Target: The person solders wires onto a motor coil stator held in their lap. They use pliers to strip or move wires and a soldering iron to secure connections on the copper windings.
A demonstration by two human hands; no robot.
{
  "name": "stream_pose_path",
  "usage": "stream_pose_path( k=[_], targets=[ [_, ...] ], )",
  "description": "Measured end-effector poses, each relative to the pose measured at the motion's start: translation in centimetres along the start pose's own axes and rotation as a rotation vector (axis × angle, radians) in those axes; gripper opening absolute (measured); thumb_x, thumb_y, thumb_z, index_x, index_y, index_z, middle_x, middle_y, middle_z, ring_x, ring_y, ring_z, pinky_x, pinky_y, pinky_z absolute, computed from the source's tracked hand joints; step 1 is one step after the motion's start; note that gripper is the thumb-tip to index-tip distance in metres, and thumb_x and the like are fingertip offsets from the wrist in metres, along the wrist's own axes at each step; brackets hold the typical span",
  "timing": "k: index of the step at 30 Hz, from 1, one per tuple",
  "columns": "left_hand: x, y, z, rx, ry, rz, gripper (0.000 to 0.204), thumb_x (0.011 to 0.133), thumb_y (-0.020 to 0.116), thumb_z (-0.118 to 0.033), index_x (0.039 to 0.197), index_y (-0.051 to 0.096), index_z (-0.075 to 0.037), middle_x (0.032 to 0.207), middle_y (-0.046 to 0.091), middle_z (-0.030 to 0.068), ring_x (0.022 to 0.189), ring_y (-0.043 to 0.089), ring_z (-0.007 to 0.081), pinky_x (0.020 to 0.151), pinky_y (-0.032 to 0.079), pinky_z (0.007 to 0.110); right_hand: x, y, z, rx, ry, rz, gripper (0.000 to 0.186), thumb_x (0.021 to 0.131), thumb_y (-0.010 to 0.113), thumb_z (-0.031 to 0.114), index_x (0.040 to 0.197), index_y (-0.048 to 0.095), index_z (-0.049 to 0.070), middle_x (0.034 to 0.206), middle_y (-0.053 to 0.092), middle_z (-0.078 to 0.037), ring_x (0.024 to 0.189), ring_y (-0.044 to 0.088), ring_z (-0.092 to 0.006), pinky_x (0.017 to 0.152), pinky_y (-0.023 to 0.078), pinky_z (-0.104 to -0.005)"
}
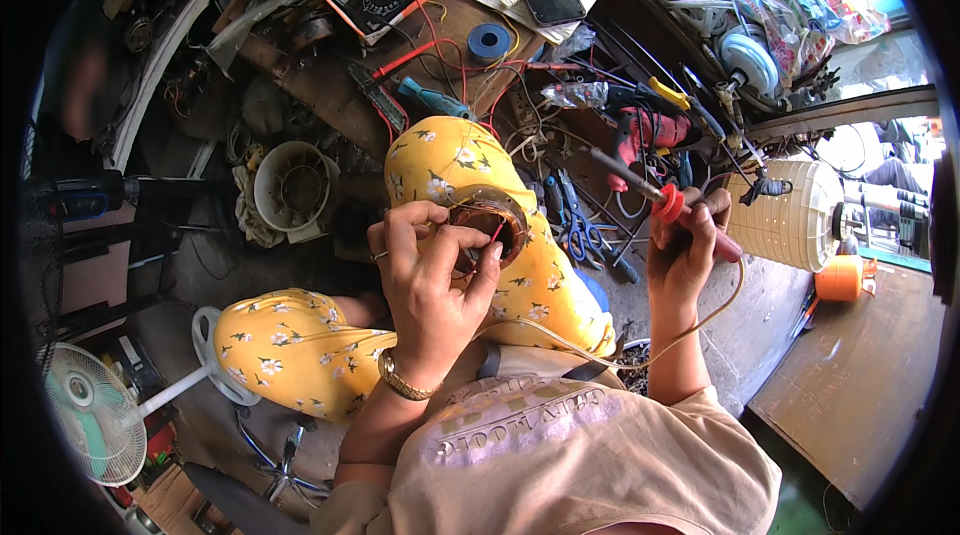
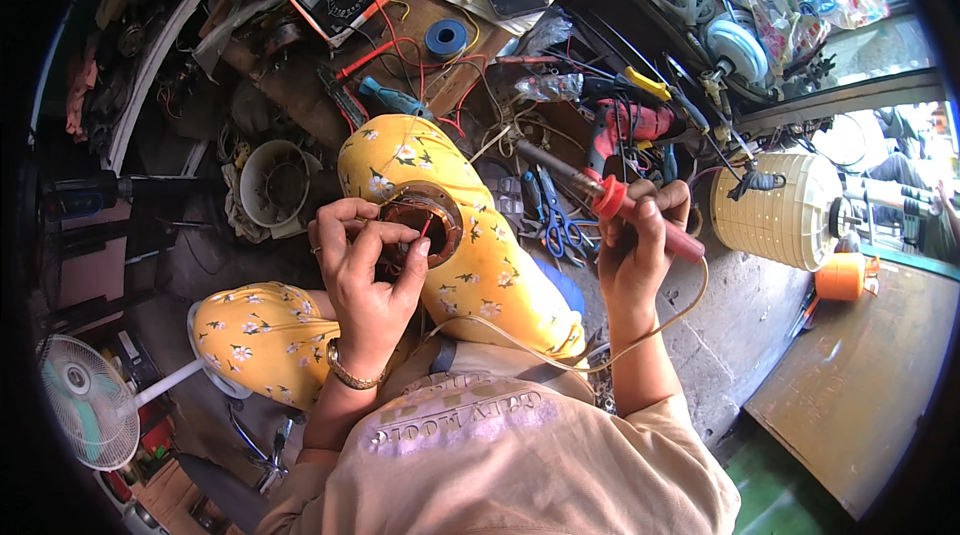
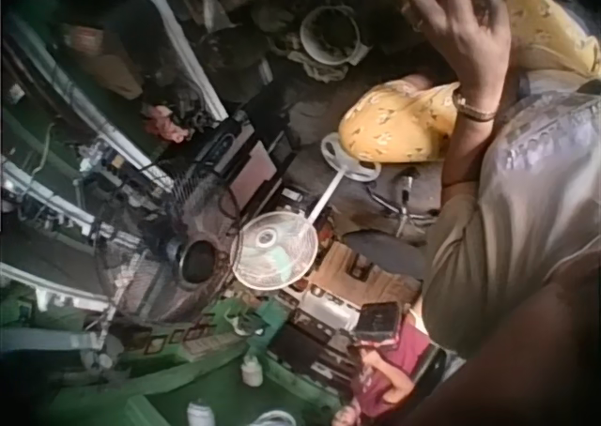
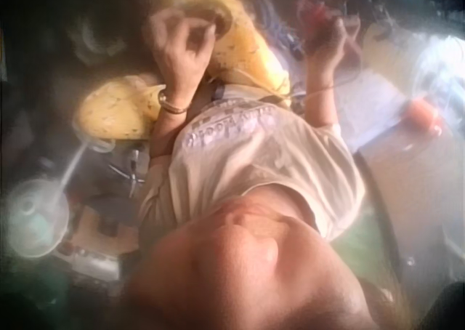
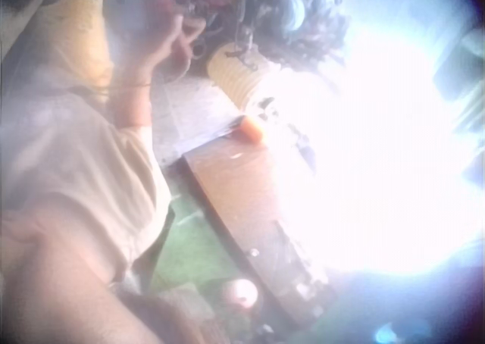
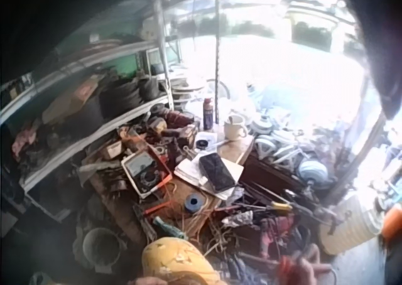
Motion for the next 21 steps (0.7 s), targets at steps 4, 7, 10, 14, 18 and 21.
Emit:
stream_pose_path(
  k=[4,7,10,14,18,21],
  targets=[
    [-0.5,-0.7,0.3,-0.094,0.028,-0.059,0.016,0.076,0.075,-0.018,0.084,0.065,-0.008,0.104,0.051,0.0122,0.099,0.05,0.0256,0.085,0.04,0.037,0.6,-1.8,-0.1,-0.013,-0.068,-0.102,0.022,0.091,0.063,0.013,0.091,0.041,0.011,0.082,0.058,-0.009,0.056,0.047,-0.0125,0.047,0.037,-0.0223],
    [-0.7,-2.1,1.5,-0.143,0.023,-0.141,0.019,0.08,0.072,-0.022,0.09,0.065,-0.007,0.107,0.051,0.0107,0.099,0.05,0.023,0.08,0.04,0.033,0.8,-3.4,-0.3,-0.083,-0.129,-0.181,0.019,0.091,0.063,0.012,0.093,0.044,0.01,0.083,0.059,-0.009,0.057,0.048,-0.0123,0.049,0.038,-0.0225],
    [-1.7,-3.4,3.7,-0.139,-0.053,-0.191,0.016,0.084,0.068,-0.017,0.095,0.063,-0.007,0.108,0.052,0.0077,0.089,0.045,0.0153,0.069,0.035,0.026,1.1,-4.5,-0.3,-0.172,-0.161,-0.246,0.017,0.09,0.063,0.011,0.096,0.047,0.008,0.084,0.06,-0.008,0.059,0.049,-0.0118,0.049,0.037,-0.0224],
    [-2.6,-4.1,5.6,-0.139,-0.15,-0.207,0.008,0.085,0.066,-0.009,0.093,0.064,-0.007,0.102,0.055,0.0041,0.079,0.045,0.0117,0.064,0.033,0.024,1.5,-5.0,0.2,-0.227,-0.19,-0.235,0.016,0.093,0.062,0.016,0.089,0.049,0.008,0.079,0.06,-0.006,0.058,0.05,-0.0098,0.05,0.037,-0.0215],
    [-3.5,-3.6,6.4,-0.131,-0.169,-0.172,0.009,0.08,0.069,-0.004,0.089,0.066,-0.007,0.093,0.058,0.0048,0.082,0.053,0.0171,0.07,0.039,0.029,1.7,-4.1,0.4,-0.22,-0.212,-0.163,0.015,0.094,0.062,0.017,0.09,0.05,0.009,0.079,0.061,-0.007,0.058,0.05,-0.0093,0.05,0.036,-0.0212],
    [-3.8,-2.8,6.0,-0.254,-0.253,-0.158,0.011,0.077,0.071,-0.004,0.086,0.066,-0.006,0.088,0.059,0.0069,0.077,0.057,0.0196,0.067,0.046,0.03,1.8,-4.3,0.2,-0.211,-0.206,-0.15,0.015,0.094,0.062,0.016,0.091,0.05,0.009,0.08,0.061,-0.007,0.058,0.05,-0.0094,0.05,0.036,-0.0212]
  ],
)
Point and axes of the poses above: each hand's wrist, its own x-axis towards the middle knuckle, its own y-axis out of the palm, z = x × y, the point moved 4 cm from there along x, towards the middle knuckle
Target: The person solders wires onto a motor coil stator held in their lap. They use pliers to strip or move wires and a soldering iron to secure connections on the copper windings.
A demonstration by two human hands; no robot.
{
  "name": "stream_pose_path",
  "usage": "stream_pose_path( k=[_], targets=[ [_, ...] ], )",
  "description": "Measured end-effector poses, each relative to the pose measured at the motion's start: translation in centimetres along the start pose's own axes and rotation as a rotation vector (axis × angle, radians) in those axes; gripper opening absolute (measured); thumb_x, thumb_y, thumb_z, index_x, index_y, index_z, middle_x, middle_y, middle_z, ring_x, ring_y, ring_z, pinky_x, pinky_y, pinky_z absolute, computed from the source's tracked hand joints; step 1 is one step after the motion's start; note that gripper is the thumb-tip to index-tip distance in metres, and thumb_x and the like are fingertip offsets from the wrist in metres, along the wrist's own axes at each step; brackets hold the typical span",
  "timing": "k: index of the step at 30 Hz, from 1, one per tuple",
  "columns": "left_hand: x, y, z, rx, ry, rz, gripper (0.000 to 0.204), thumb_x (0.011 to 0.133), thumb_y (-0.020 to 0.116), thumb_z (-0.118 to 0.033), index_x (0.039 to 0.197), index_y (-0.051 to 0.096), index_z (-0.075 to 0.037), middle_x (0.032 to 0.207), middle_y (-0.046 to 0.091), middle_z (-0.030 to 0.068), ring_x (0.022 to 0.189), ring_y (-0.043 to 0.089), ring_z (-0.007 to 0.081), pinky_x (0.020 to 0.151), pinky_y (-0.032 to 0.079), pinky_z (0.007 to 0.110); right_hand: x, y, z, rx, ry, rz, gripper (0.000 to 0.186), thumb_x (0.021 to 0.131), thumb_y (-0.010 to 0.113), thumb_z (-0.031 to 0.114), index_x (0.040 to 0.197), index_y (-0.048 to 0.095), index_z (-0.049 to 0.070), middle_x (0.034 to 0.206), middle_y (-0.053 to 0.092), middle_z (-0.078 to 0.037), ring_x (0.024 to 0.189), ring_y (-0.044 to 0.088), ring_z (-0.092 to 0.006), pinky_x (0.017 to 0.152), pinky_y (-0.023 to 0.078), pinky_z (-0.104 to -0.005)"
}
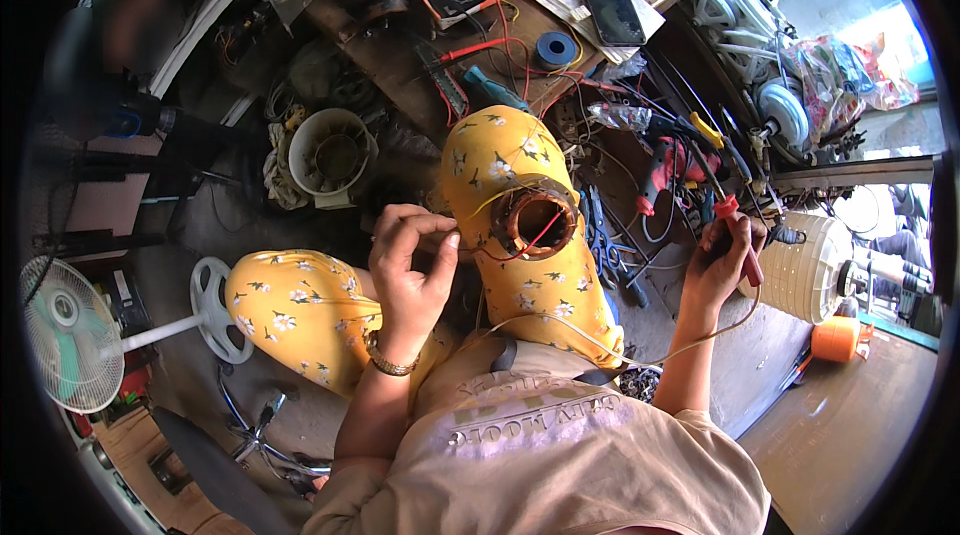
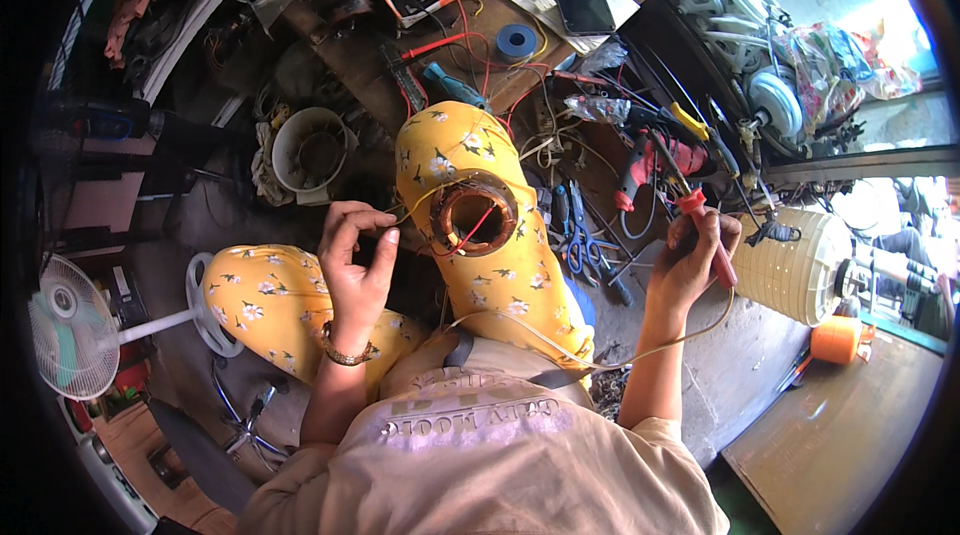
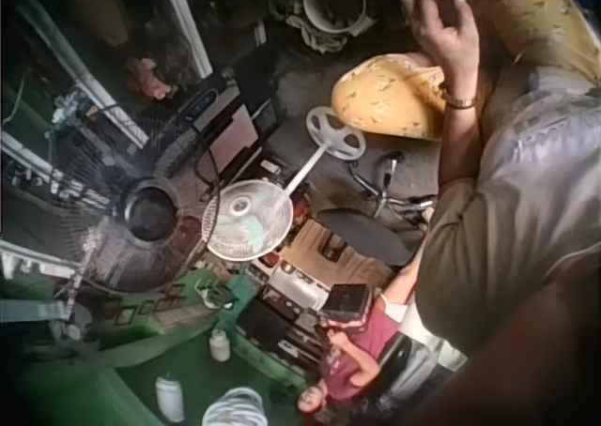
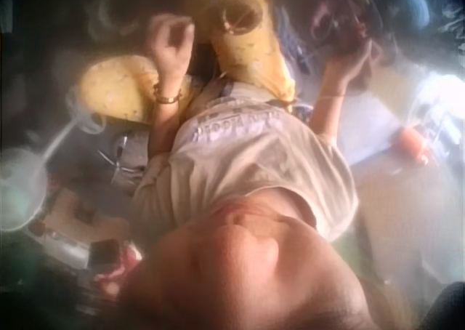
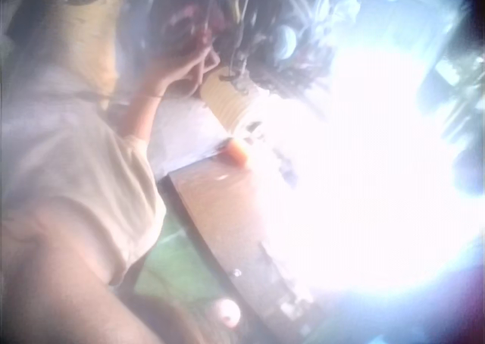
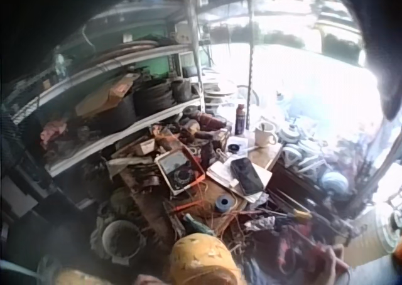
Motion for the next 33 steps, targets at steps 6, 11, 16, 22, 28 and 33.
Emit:
stream_pose_path(
  k=[6,11,16,22,28,33],
  targets=[
    [-2.2,2.0,1.9,0.062,-0.038,0.1,0.015,0.074,0.072,-0.005,0.085,0.062,-0.004,0.084,0.06,0.0085,0.075,0.058,0.0252,0.066,0.047,0.034,-0.1,0.7,-0.1,0.005,0.013,0.007,0.014,0.094,0.061,0.015,0.09,0.05,0.009,0.081,0.061,-0.007,0.058,0.05,-0.0092,0.05,0.036,-0.0217],
    [-2.6,2.6,1.5,0.281,0.071,0.077,0.014,0.073,0.074,-0.003,0.083,0.065,-0.003,0.085,0.062,0.0079,0.079,0.058,0.0258,0.072,0.046,0.036,-0.2,1.0,-0.2,-0.002,0.014,0.042,0.013,0.094,0.061,0.014,0.089,0.05,0.008,0.083,0.062,-0.008,0.058,0.049,-0.0093,0.051,0.036,-0.0222],
    [-2.4,1.9,1.6,0.214,0.011,0.091,0.013,0.071,0.077,-0.006,0.078,0.066,-0.005,0.083,0.063,0.0068,0.081,0.059,0.0287,0.072,0.046,0.039,-0.5,1.1,-0.2,-0.008,0.051,0.005,0.014,0.093,0.061,0.011,0.088,0.049,0.007,0.083,0.061,-0.008,0.057,0.049,-0.01,0.051,0.037,-0.0228],
    [-2.0,0.3,0.9,0.099,-0.074,0.086,0.012,0.076,0.076,-0.005,0.082,0.066,-0.003,0.082,0.068,0.0069,0.078,0.061,0.0255,0.071,0.048,0.035,-0.8,1.5,-0.6,0.03,0.084,0.042,0.014,0.092,0.061,0.009,0.089,0.047,0.007,0.084,0.06,-0.009,0.059,0.049,-0.0104,0.052,0.038,-0.0224],
    [-1.9,0.7,-0.2,0.103,-0.037,0.079,0.012,0.084,0.066,-0.002,0.095,0.063,-0.001,0.088,0.067,0.0092,0.076,0.063,0.0221,0.071,0.049,0.033,-1.5,1.9,-1.2,0.046,0.111,0.104,0.015,0.092,0.061,0.009,0.089,0.046,0.008,0.086,0.058,-0.008,0.06,0.049,-0.0105,0.052,0.038,-0.022],
    [-4.8,2.2,1.8,-0.039,-0.187,0.048,0.019,0.082,0.065,0.0,0.1,0.061,0.001,0.088,0.067,0.0098,0.081,0.065,0.019,0.073,0.051,0.031,-1.9,1.9,-1.0,0.064,0.126,0.121,0.016,0.091,0.063,0.01,0.09,0.047,0.008,0.086,0.058,-0.008,0.06,0.049,-0.0107,0.052,0.038,-0.0221]
  ],
)
Point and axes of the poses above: each hand's wrist, its own x-axis towards the middle knuckle, its own y-axis out of the palm, z = x × y, the point moved 4 cm from there along x, towards the middle knuckle
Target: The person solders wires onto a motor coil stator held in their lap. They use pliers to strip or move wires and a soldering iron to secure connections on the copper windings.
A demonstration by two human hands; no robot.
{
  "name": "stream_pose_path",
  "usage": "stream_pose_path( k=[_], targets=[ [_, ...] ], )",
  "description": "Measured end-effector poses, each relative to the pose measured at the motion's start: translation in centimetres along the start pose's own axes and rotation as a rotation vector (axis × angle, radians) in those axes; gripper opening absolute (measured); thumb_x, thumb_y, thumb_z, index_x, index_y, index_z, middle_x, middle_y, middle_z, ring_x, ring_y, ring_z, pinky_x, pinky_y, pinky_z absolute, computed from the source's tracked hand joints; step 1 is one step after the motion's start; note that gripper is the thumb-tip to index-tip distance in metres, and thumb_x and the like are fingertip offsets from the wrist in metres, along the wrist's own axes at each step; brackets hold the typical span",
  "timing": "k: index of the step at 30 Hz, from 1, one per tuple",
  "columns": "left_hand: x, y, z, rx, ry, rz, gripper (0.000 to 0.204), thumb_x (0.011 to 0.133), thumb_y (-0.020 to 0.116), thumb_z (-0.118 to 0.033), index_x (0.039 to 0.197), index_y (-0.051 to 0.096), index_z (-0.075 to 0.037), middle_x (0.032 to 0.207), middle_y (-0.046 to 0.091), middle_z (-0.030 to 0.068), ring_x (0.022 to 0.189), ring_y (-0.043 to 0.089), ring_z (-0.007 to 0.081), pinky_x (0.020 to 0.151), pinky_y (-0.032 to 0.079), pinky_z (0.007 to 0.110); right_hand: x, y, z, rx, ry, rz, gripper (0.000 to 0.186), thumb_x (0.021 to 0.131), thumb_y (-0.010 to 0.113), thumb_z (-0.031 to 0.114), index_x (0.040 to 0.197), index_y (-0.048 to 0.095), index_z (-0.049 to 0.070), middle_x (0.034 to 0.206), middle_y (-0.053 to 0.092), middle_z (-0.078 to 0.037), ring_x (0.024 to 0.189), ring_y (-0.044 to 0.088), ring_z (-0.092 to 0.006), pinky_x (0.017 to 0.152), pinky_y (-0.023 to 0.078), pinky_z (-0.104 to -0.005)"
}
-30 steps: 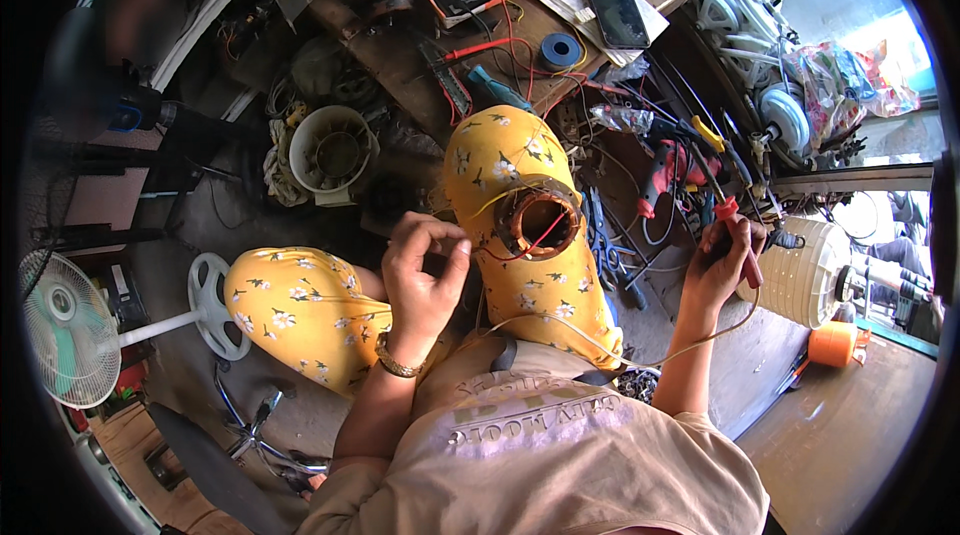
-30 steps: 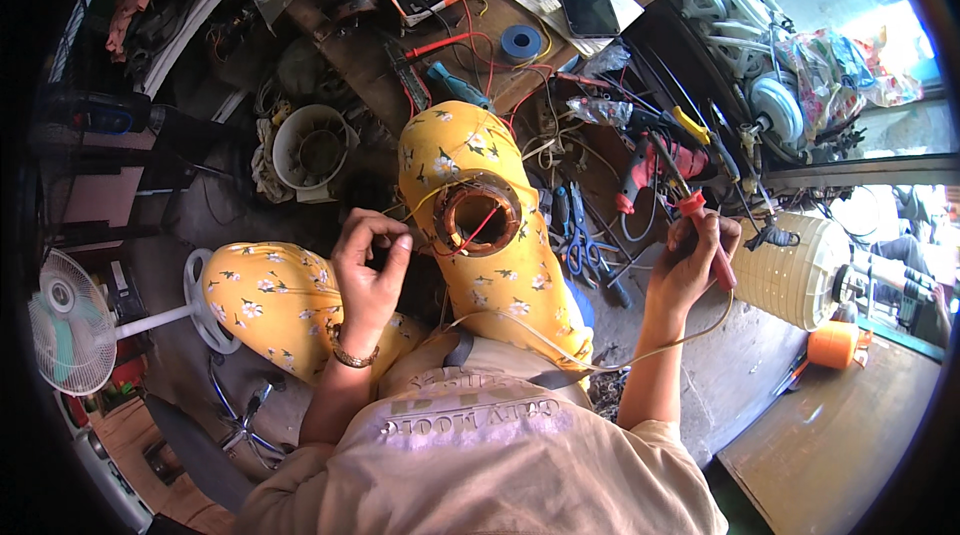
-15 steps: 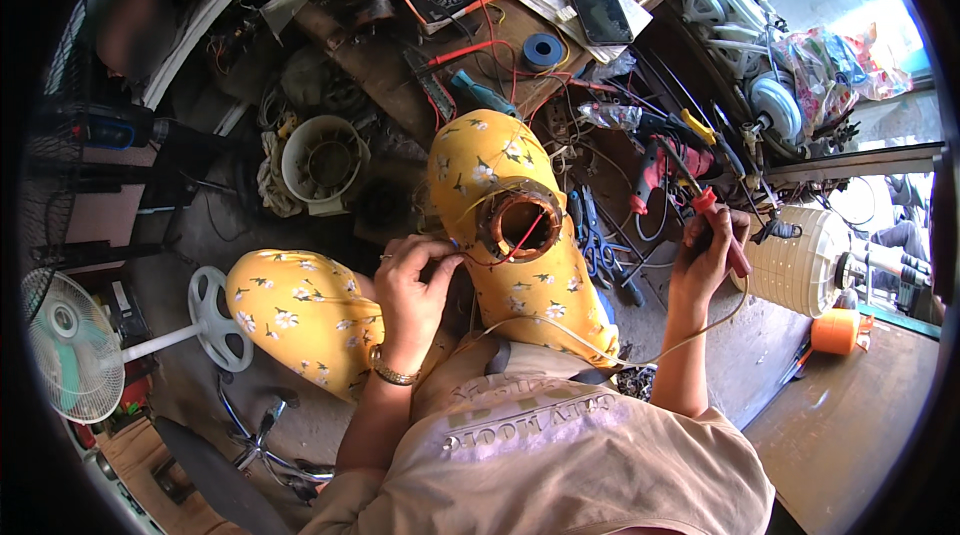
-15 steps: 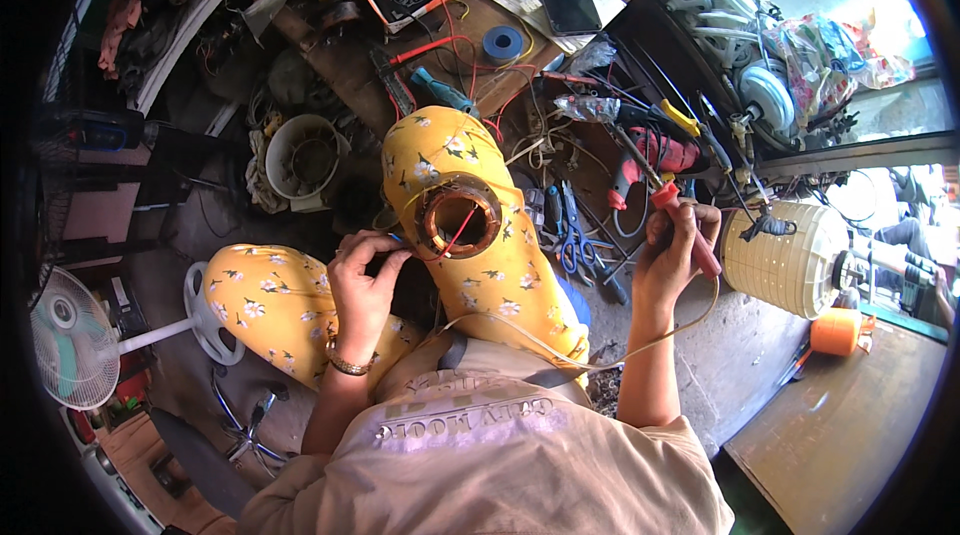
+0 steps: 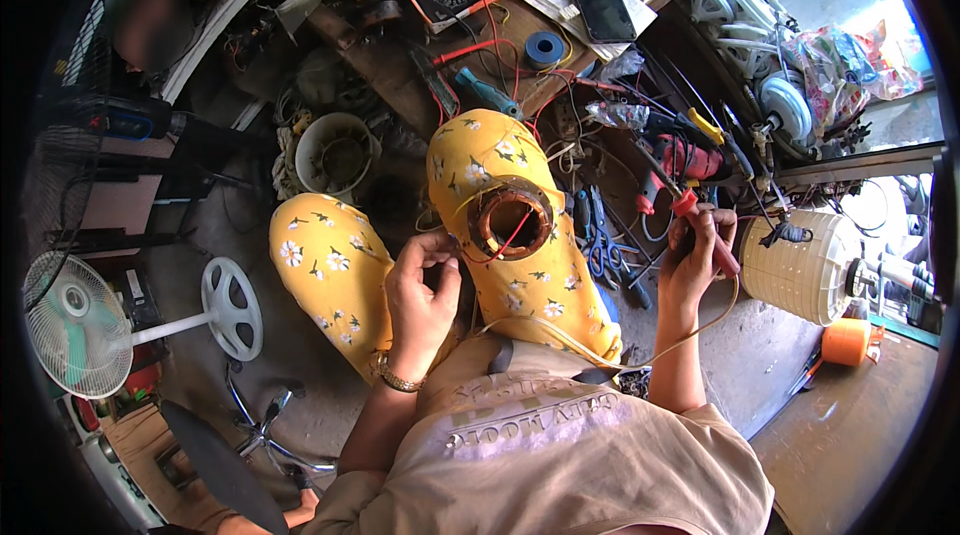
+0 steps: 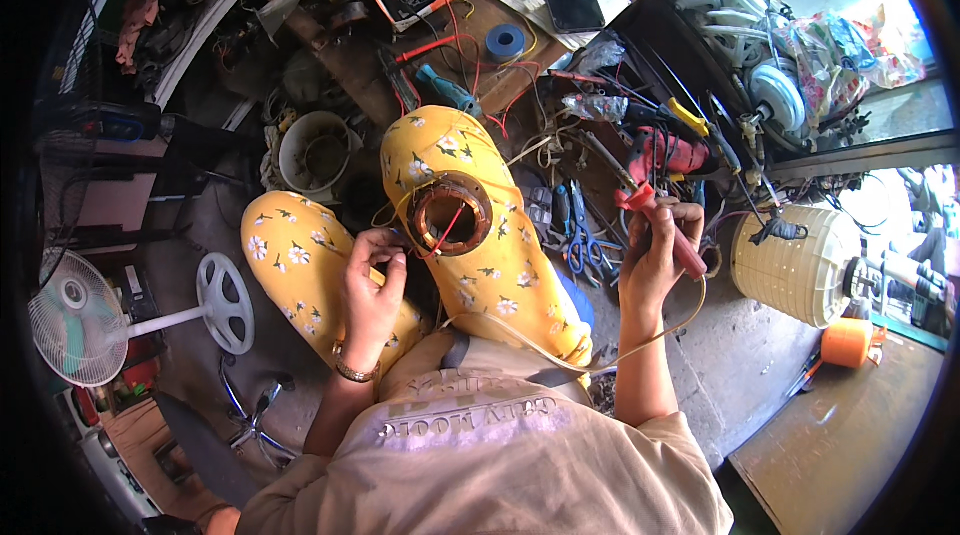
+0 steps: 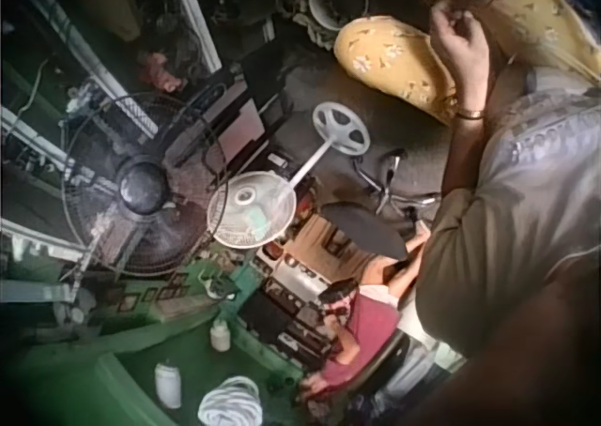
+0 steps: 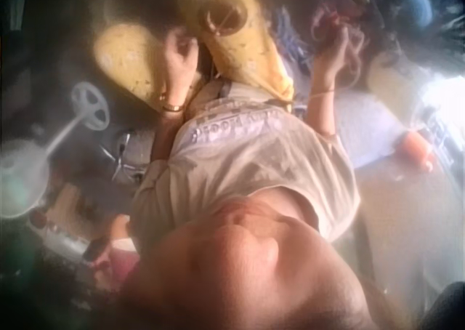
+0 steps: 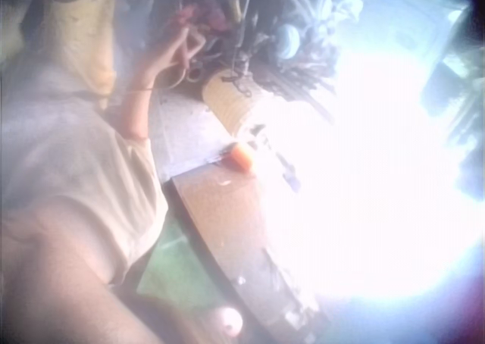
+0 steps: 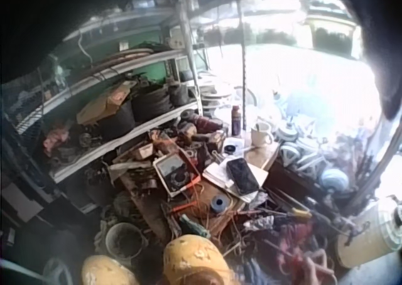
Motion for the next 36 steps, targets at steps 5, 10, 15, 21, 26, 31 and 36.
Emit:
stream_pose_path(
  k=[5,10,15,21,26,31,36],
  targets=[
    [-0.4,1.0,1.7,0.266,-0.015,0.028,0.017,0.077,0.069,-0.002,0.092,0.063,-0.001,0.088,0.067,0.0145,0.082,0.065,0.0314,0.074,0.051,0.039,0.0,-1.0,-0.2,0.014,0.007,-0.012,0.016,0.091,0.063,0.009,0.09,0.047,0.007,0.085,0.058,-0.008,0.06,0.049,-0.0109,0.053,0.038,-0.0225],
    [-0.5,0.1,2.3,0.188,-0.067,-0.001,0.007,0.079,0.069,-0.002,0.084,0.064,0.001,0.087,0.069,0.0146,0.077,0.067,0.0308,0.07,0.051,0.037,-0.1,-1.3,-0.4,0.042,0.017,0.025,0.015,0.093,0.062,0.012,0.092,0.048,0.009,0.091,0.06,-0.008,0.063,0.05,-0.0117,0.054,0.038,-0.023],
    [-1.2,-1.3,2.4,-0.021,-0.094,-0.106,0.005,0.083,0.068,0.003,0.084,0.064,0.004,0.085,0.069,0.0122,0.071,0.066,0.0187,0.065,0.05,0.029,-0.4,-0.7,-0.5,0.055,0.043,-0.014,0.016,0.091,0.063,0.008,0.09,0.047,0.008,0.085,0.059,-0.007,0.062,0.05,-0.0109,0.053,0.038,-0.0219],
    [-1.1,-2.9,0.4,-0.124,-0.073,-0.14,0.005,0.086,0.062,0.008,0.091,0.062,0.007,0.102,0.067,0.0161,0.093,0.066,0.0172,0.081,0.054,0.028,-0.7,-0.3,-1.4,0.047,0.039,0.012,0.018,0.09,0.065,0.008,0.091,0.047,0.007,0.088,0.059,-0.007,0.062,0.05,-0.0098,0.051,0.038,-0.0206],
    [0.2,-3.9,-1.9,0.134,0.05,-0.087,0.005,0.087,0.063,0.001,0.091,0.06,0.003,0.095,0.068,0.0149,0.089,0.068,0.0235,0.078,0.053,0.032,-1.2,0.7,-1.4,0.031,0.07,0.033,0.021,0.088,0.069,0.011,0.091,0.049,0.007,0.09,0.058,-0.007,0.064,0.051,-0.0093,0.052,0.04,-0.0197],
    [1.2,-3.6,-4.4,0.213,0.069,0.008,0.01,0.085,0.068,-0.005,0.092,0.063,0.0,0.085,0.069,0.0123,0.08,0.068,0.028,0.072,0.052,0.035,-1.0,1.2,-1.9,0.025,0.1,0.044,0.02,0.088,0.068,0.01,0.091,0.048,0.007,0.091,0.059,-0.007,0.066,0.054,-0.0092,0.054,0.042,-0.0193],
    [1.7,-3.3,-4.7,0.325,0.218,0.072,0.014,0.081,0.07,-0.003,0.093,0.063,-0.003,0.085,0.068,0.0086,0.08,0.065,0.0269,0.072,0.049,0.037,-0.9,1.8,-1.9,0.022,0.127,0.042,0.019,0.088,0.067,0.009,0.091,0.048,0.008,0.092,0.06,-0.006,0.071,0.057,-0.0094,0.058,0.046,-0.0183]
  ],
)
Point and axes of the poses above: each hand's wrist, its own x-axis towards the middle knuckle, its own y-axis out of the palm, z = x × y, the point moved 4 cm from there along x, towards the middle knuckle
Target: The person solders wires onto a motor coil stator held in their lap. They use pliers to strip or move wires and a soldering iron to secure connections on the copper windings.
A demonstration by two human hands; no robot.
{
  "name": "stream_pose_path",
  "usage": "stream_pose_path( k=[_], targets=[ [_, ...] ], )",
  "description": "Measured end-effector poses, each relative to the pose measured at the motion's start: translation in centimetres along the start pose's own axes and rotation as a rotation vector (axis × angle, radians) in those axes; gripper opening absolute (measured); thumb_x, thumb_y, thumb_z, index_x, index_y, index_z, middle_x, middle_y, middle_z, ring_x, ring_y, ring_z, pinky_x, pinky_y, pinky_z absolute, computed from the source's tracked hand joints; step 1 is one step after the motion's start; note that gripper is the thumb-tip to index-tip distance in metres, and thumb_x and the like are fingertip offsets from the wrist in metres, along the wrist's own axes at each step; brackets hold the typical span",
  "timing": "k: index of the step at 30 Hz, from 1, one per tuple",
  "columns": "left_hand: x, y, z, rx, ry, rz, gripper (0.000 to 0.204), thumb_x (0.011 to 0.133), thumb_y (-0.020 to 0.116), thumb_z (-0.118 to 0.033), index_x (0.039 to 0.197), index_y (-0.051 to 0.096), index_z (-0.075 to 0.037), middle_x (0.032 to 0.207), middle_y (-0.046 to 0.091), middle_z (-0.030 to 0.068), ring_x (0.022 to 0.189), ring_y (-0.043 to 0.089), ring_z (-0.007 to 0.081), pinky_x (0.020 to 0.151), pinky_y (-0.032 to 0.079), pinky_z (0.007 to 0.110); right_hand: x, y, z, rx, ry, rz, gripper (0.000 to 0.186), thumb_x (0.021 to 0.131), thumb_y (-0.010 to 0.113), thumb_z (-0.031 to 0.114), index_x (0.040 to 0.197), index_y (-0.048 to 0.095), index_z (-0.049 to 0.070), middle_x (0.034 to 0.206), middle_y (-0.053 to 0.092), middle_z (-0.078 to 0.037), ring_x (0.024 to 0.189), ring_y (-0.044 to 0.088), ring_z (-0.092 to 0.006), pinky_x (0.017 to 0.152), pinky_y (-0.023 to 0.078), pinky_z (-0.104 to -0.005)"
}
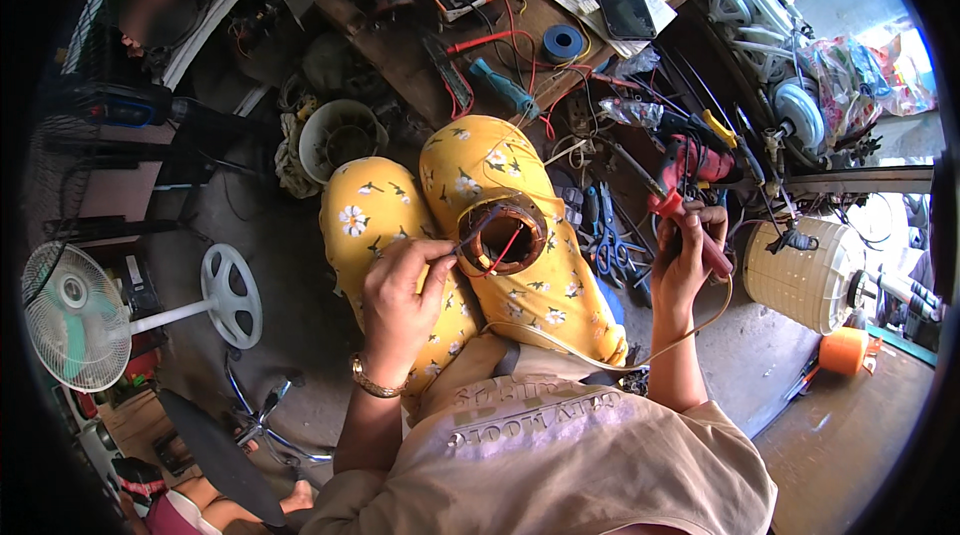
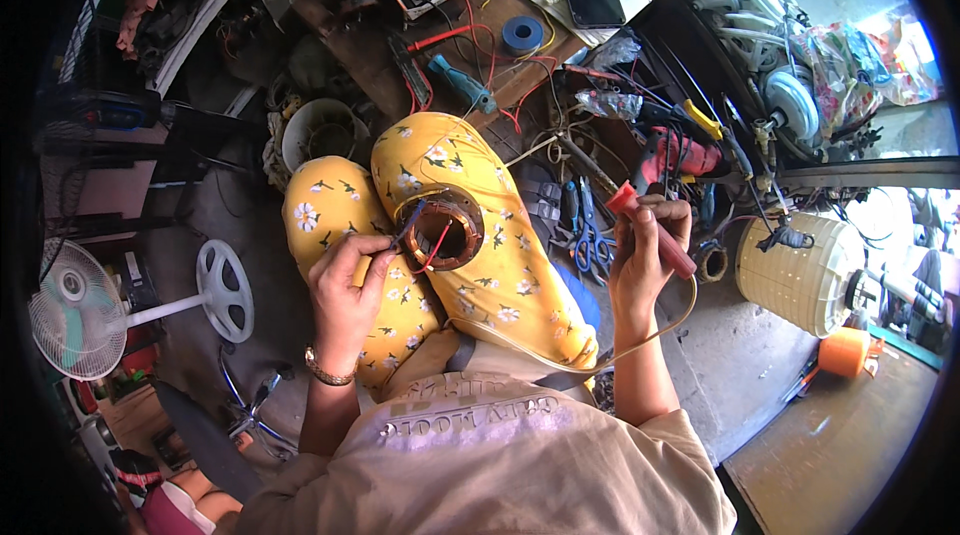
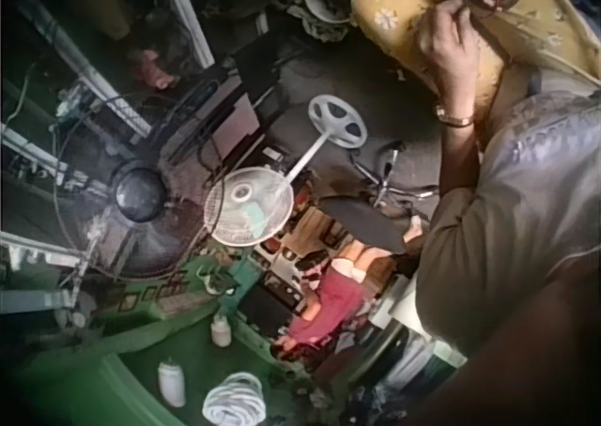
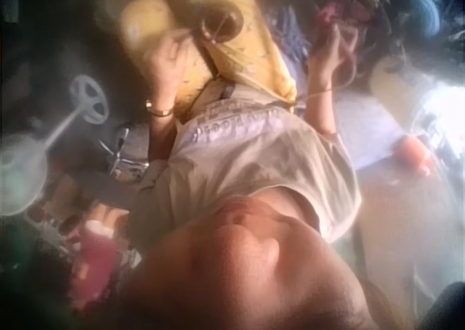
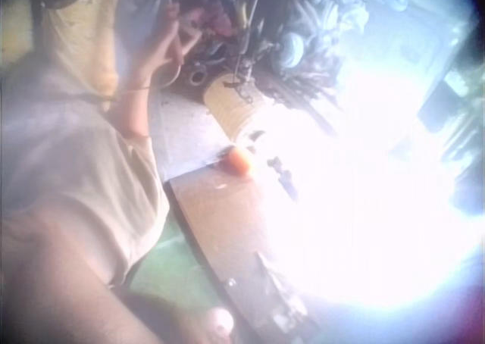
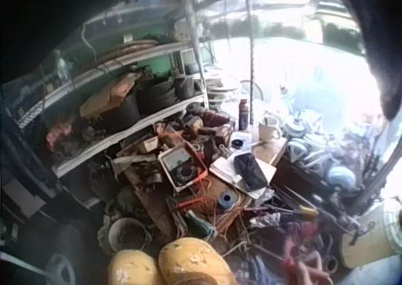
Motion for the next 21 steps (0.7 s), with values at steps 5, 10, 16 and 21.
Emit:
stream_pose_path(
  k=[5,10,16,21],
  targets=[
    [0.6,-0.3,-1.6,0.329,0.102,-0.004,0.013,0.079,0.072,-0.012,0.089,0.064,-0.013,0.087,0.068,-0.0005,0.085,0.061,0.0192,0.081,0.036,0.037,0.2,0.8,0.4,-0.091,-0.014,-0.024,0.02,0.091,0.065,0.014,0.09,0.046,0.008,0.086,0.056,-0.007,0.062,0.05,-0.0121,0.054,0.039,-0.0224],
    [0.2,-0.6,-1.3,0.279,0.151,0.053,0.022,0.077,0.076,-0.024,0.095,0.067,-0.015,0.088,0.068,-0.0029,0.085,0.059,0.018,0.082,0.033,0.036,0.7,0.9,0.6,-0.047,-0.03,0.06,0.021,0.088,0.068,0.012,0.091,0.048,0.007,0.091,0.058,-0.007,0.064,0.054,-0.0109,0.052,0.042,-0.021],
    [3.4,-2.7,-0.6,0.171,0.189,0.008,0.015,0.079,0.071,-0.012,0.093,0.07,-0.009,0.089,0.068,0.0039,0.088,0.061,0.0231,0.081,0.039,0.036,1.5,2.0,2.0,-0.044,-0.062,0.065,0.022,0.088,0.067,0.015,0.094,0.046,0.009,0.091,0.057,-0.006,0.061,0.052,-0.0117,0.052,0.041,-0.0215],
    [9.3,-1.3,-0.8,-0.045,0.325,0.176,0.013,0.08,0.065,-0.004,0.092,0.068,-0.006,0.093,0.066,0.0046,0.081,0.061,0.0239,0.078,0.041,0.034,2.2,3.8,3.3,0.026,-0.097,0.162,0.03,0.09,0.068,0.026,0.103,0.047,0.011,0.094,0.059,-0.006,0.064,0.056,-0.0118,0.052,0.045,-0.0206]
  ],
)
Point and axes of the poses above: each hand's wrist, its own x-axis towards the middle knuckle, its own y-axis out of the palm, z = x × y, the point moved 4 cm from there along x, towards the middle knuckle
